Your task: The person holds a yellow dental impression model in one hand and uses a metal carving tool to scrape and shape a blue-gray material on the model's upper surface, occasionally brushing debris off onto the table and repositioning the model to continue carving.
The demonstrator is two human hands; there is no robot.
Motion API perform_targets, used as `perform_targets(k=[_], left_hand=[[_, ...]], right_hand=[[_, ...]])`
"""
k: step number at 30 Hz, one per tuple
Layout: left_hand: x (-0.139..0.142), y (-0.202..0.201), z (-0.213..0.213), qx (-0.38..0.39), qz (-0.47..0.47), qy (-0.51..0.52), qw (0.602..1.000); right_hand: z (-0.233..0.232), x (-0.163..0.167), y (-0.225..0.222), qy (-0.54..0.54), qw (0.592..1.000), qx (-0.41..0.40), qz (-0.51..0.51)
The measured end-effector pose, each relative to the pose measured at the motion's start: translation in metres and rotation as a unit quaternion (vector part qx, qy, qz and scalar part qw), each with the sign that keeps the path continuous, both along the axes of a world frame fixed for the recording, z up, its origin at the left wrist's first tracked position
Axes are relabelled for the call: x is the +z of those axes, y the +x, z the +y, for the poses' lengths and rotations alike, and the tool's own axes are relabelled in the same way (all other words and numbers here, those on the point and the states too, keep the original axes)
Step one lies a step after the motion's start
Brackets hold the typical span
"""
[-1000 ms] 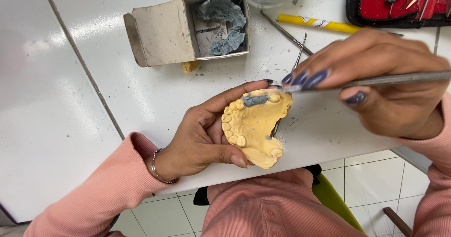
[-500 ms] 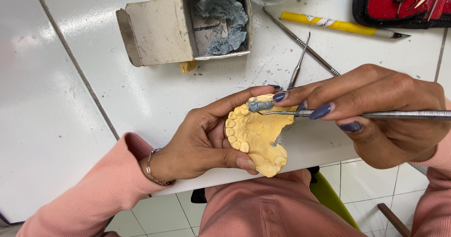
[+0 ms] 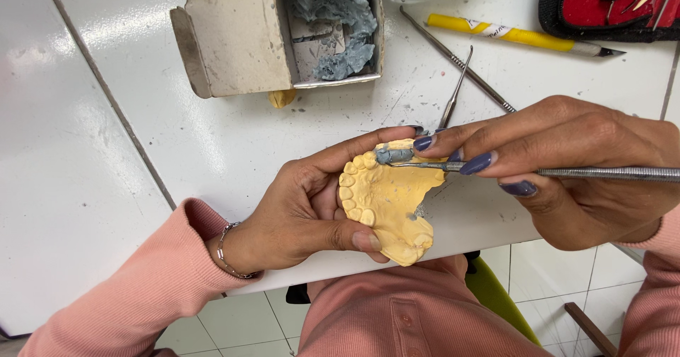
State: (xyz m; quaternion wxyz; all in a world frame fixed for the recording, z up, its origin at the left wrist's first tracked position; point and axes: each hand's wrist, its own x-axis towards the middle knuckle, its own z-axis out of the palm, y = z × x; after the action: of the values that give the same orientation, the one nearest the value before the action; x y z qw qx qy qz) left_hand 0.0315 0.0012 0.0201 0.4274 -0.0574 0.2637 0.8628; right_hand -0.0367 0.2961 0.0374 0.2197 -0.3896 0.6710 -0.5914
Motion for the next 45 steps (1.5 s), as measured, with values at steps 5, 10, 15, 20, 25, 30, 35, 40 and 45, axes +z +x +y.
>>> perform_targets(k=[5, 10, 15, 20, 25, 30, 35, 40, 45], left_hand=[[0.0011, -0.0010, -0.0008, 0.000, -0.002, 0.001, 1.000], [0.0010, -0.0017, -0.0005, -0.003, 0.001, -0.007, 1.000], [-0.0007, -0.0011, -0.0015, -0.003, 0.003, -0.005, 1.000], [-0.0010, -0.0009, -0.0018, -0.001, -0.005, 0.000, 1.000], [-0.0004, -0.0013, -0.0024, -0.004, -0.004, -0.003, 1.000], [-0.0016, -0.0009, -0.0018, -0.004, -0.009, -0.001, 1.000], [-0.0022, -0.0001, -0.0016, 0.001, -0.009, 0.004, 1.000], [-0.0018, -0.0002, -0.0023, 0.001, -0.013, 0.004, 1.000], [-0.0019, 0.0001, -0.0017, 0.002, -0.011, 0.004, 1.000]], right_hand=[[0.0035, -0.0037, 0.0020, 0.020, 1.000, 0.013, 0.009], [0.0051, -0.0049, -0.0003, 0.020, 0.999, 0.031, 0.024], [0.0017, -0.0074, 0.0025, 0.001, 0.999, -0.002, 0.034], [0.0003, -0.0070, 0.0031, -0.002, 0.999, -0.006, 0.035], [-0.0006, -0.0057, 0.0025, -0.003, 1.000, -0.003, 0.025], [0.0000, -0.0074, 0.0009, -0.005, 1.000, 0.014, 0.020], [0.0019, -0.0091, 0.0005, -0.001, 1.000, 0.005, 0.013], [0.0028, -0.0102, -0.0017, 0.001, 0.999, 0.036, 0.008], [0.0028, -0.0094, 0.0009, 0.004, 1.000, 0.013, 0.007]])
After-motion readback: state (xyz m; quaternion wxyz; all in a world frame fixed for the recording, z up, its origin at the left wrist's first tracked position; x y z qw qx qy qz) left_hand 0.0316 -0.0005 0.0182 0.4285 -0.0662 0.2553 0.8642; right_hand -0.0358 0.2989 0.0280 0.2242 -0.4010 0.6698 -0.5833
